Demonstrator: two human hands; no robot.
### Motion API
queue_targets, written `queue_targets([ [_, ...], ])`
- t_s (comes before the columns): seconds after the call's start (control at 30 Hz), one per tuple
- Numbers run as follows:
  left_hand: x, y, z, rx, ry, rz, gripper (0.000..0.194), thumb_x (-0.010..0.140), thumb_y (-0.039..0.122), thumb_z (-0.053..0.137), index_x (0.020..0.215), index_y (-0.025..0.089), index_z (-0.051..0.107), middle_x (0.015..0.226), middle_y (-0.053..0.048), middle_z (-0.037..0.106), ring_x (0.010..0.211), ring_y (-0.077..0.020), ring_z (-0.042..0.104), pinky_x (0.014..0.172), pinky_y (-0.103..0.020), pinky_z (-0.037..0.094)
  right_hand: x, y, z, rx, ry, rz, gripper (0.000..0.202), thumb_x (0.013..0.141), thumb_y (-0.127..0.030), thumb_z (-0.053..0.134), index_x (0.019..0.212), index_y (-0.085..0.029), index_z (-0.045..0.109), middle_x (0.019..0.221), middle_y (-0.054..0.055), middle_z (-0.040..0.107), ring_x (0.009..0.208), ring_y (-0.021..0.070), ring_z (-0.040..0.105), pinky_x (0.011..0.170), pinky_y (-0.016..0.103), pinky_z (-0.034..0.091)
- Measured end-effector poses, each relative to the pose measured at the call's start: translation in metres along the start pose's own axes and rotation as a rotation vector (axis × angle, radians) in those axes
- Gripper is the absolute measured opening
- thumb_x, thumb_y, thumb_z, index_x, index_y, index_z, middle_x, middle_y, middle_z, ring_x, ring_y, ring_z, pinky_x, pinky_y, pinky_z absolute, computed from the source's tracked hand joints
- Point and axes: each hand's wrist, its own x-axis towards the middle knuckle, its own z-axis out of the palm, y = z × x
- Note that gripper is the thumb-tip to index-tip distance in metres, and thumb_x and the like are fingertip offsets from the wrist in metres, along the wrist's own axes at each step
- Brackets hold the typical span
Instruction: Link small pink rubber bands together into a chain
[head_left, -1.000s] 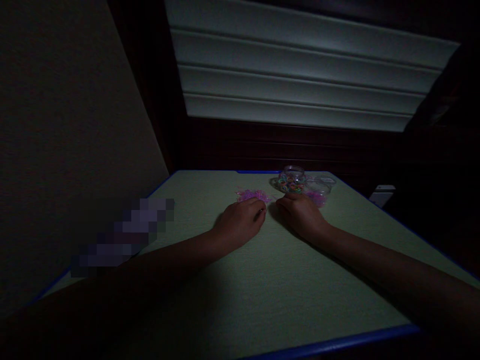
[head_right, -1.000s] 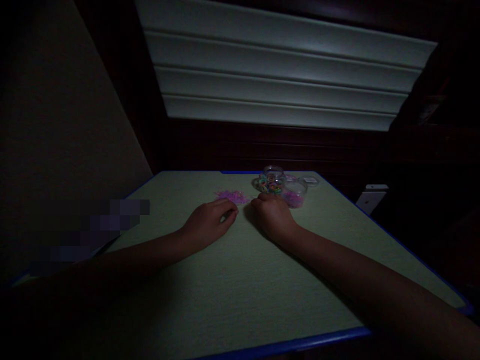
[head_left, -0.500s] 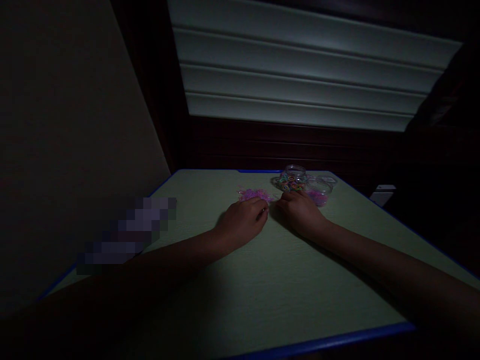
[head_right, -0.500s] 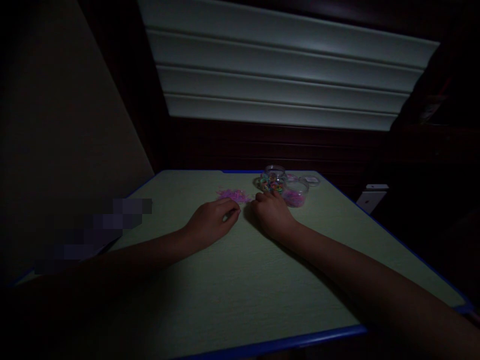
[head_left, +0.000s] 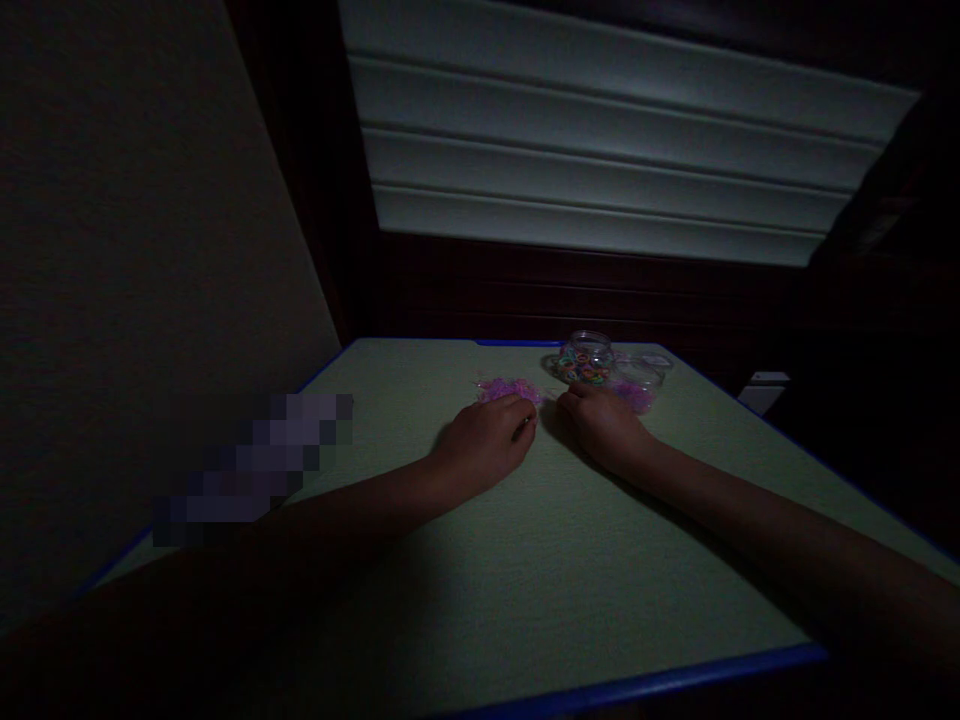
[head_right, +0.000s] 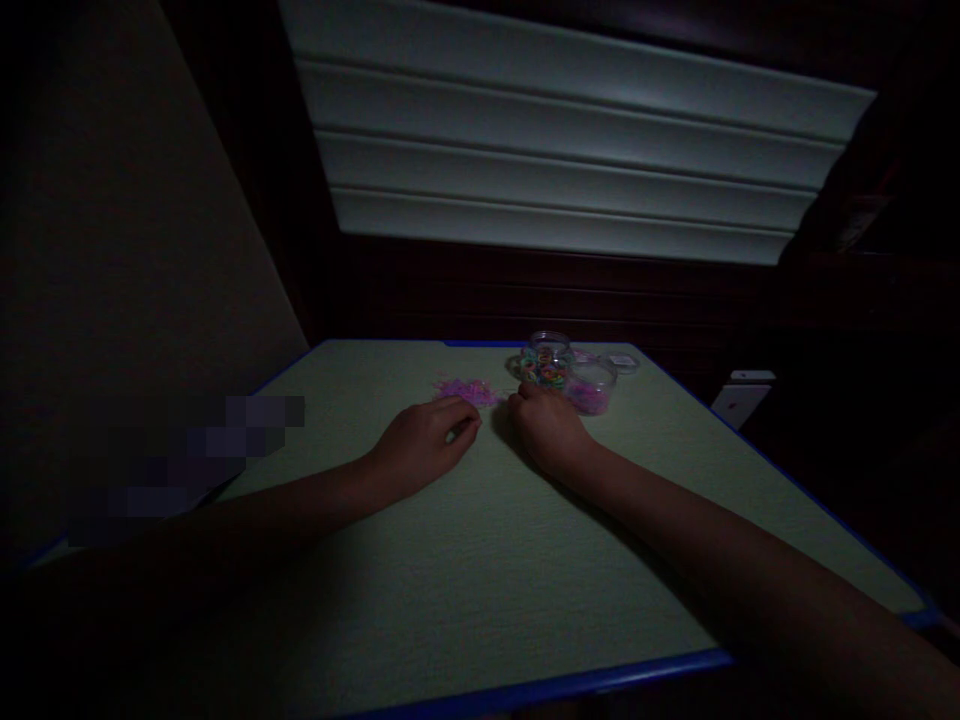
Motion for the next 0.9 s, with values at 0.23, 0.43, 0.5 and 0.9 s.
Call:
queue_targets([
  [0.23,0.0,0.001,-0.002,0.009,-0.003,0.009,0.017,0.081,0.022,0.038,0.081,0.019,0.055,0.083,-0.002,0.058,0.071,-0.0132,0.053,0.066,-0.025,0.041,-0.003,0.01,0.014,0.416,0.12,0.066,0.02,0.081,-0.019,0.041,0.081,-0.013,0.059,0.082,0.007,0.059,0.071,0.0134,0.054,0.064,0.023,0.037],
  [0.43,0.0,0.0,-0.001,-0.011,0.0,0.005,0.017,0.081,0.023,0.038,0.081,0.019,0.055,0.083,-0.001,0.058,0.073,-0.013,0.054,0.067,-0.025,0.041,-0.003,0.01,0.011,0.96,0.144,0.247,0.021,0.077,-0.029,0.045,0.076,-0.013,0.059,0.067,0.002,0.058,0.061,0.0125,0.051,0.057,0.023,0.038],
  [0.5,0.0,-0.001,0.0,-0.006,0.001,0.001,0.017,0.081,0.023,0.038,0.082,0.02,0.055,0.084,-0.001,0.058,0.073,-0.0131,0.054,0.068,-0.025,0.041,-0.003,0.007,0.007,1.147,0.104,0.358,0.023,0.074,-0.034,0.048,0.071,-0.013,0.057,0.058,-0.001,0.053,0.052,0.01,0.047,0.05,0.021,0.035],
  [0.9,-0.001,0.0,-0.002,-0.028,0.028,0.015,0.023,0.081,0.036,0.043,0.093,0.019,0.054,0.092,-0.002,0.057,0.077,-0.0134,0.053,0.066,-0.025,0.042,-0.004,0.0,0.008,1.728,0.042,0.492,0.027,0.066,-0.036,0.061,0.083,-0.014,0.06,0.06,-0.003,0.049,0.052,0.0053,0.042,0.049,0.019,0.032],
])
